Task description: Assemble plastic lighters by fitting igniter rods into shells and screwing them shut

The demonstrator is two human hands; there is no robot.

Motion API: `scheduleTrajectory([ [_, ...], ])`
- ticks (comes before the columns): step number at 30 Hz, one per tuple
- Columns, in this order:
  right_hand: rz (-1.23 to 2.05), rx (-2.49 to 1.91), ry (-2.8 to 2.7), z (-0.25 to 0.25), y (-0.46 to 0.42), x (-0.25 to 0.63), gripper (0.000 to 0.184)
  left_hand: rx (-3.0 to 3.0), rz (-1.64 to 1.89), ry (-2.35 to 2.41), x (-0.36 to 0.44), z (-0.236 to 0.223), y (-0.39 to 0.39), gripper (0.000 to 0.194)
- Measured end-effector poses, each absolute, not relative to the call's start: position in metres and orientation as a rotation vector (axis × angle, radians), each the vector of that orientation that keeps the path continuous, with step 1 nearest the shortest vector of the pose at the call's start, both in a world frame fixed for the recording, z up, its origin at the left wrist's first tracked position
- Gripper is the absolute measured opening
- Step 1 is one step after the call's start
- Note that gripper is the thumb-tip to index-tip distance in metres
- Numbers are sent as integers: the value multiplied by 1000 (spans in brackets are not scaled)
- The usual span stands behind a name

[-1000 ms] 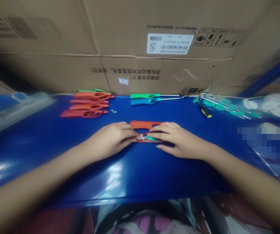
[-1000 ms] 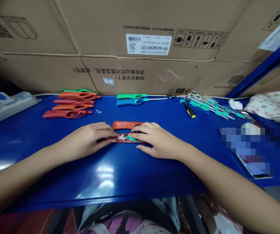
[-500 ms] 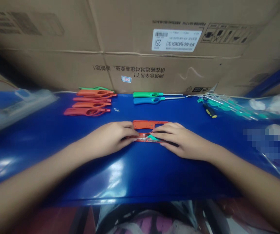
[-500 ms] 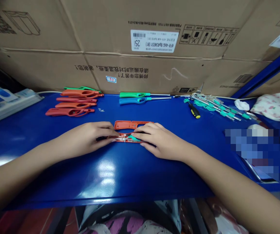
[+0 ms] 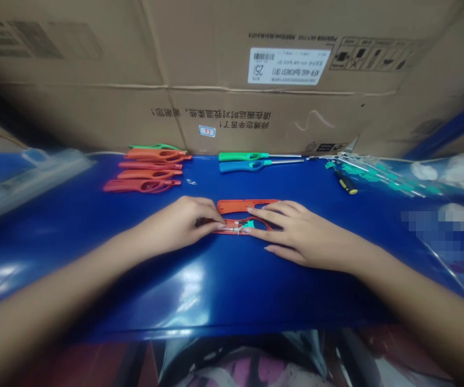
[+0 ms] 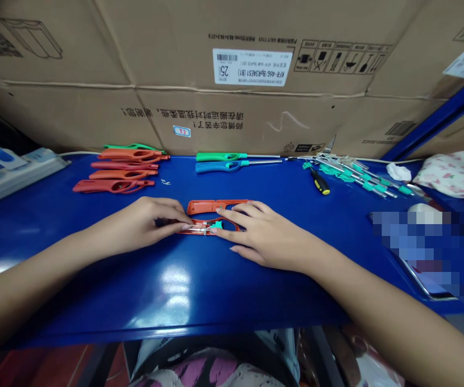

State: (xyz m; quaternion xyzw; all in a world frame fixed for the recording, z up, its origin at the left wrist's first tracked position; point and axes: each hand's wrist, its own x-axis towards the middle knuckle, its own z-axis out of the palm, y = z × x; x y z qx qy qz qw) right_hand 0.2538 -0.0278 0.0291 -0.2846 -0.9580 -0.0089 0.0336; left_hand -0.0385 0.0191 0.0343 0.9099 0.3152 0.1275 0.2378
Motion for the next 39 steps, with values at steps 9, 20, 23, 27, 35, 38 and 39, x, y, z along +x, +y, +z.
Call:
scheduleTrajectory([
  [9,66,-846,-2743,26,-26,259,40,2444,354,747,-42,33,26,19],
  [20,247,-830,-2883,22,-28,250,54,2410,356,814,-36,31,20,17],
  [23,246,-832,-2883,19,-28,248,53,2423,357,832,-36,31,18,17],
  [27,202,-828,-2909,19,-29,247,52,2449,368,831,-36,33,16,16],
  [35,206,-841,-2901,18,-27,248,50,2429,347,860,-35,35,14,17],
  [38,213,-865,-2858,16,-25,250,52,2427,341,850,-35,34,14,18],
  [39,203,-870,-2847,16,-24,250,53,2427,337,843,-35,34,15,18],
])
